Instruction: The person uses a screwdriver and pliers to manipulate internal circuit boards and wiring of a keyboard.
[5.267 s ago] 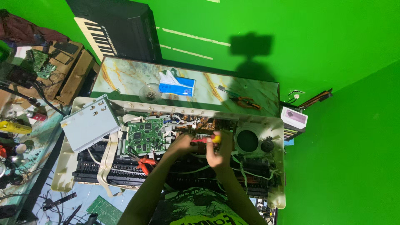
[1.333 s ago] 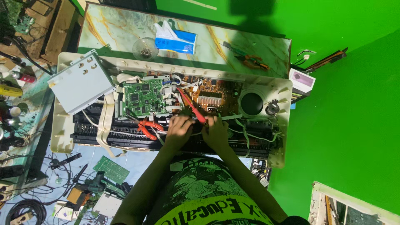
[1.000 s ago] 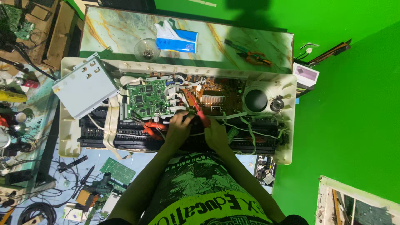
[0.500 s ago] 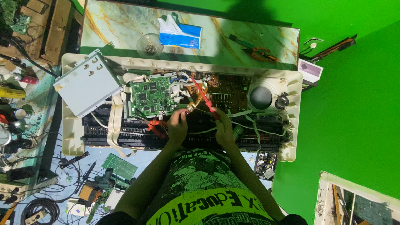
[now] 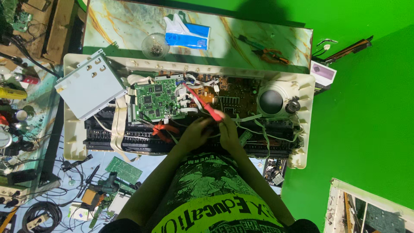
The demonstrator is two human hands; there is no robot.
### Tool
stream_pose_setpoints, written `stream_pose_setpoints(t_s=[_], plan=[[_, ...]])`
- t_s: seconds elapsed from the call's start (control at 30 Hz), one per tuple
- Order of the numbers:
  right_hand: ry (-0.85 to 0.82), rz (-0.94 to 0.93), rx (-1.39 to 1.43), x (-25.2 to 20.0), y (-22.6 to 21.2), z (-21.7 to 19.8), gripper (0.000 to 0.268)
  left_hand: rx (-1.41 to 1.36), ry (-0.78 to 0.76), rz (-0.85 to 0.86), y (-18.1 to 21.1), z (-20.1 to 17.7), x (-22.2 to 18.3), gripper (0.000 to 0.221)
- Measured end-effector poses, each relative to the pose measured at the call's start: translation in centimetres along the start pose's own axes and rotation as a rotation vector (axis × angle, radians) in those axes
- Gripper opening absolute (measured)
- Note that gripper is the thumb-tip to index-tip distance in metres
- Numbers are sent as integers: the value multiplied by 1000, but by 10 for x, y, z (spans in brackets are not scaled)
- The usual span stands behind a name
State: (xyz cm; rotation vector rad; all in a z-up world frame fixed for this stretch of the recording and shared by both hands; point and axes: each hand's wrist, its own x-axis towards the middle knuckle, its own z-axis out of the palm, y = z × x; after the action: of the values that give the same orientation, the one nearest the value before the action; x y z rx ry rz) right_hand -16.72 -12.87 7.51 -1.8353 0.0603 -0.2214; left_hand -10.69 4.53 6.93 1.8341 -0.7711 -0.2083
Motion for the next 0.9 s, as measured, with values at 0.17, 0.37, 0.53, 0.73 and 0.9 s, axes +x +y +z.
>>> stream_pose_setpoints(t_s=[0.17, 0.37, 0.53, 0.73, 0.9], plan=[[117, 25, 18, -7, 21, 1, 45, 67, -290, 39, 4, 1, 3, 37], [214, 77, 57, -11, 40, 0, 43, 25, -325, 113, -12, 6, -8, 31], [179, 21, 19, -10, 35, 3, 41, 58, -221, 108, -6, 4, -7, 27], [93, 212, 31, -13, 45, 8, 48, 151, -51, -176, -10, 3, 0, 30], [101, 249, 122, -12, 39, 9, 47, 627, 153, -49, -17, -5, 8, 36]])
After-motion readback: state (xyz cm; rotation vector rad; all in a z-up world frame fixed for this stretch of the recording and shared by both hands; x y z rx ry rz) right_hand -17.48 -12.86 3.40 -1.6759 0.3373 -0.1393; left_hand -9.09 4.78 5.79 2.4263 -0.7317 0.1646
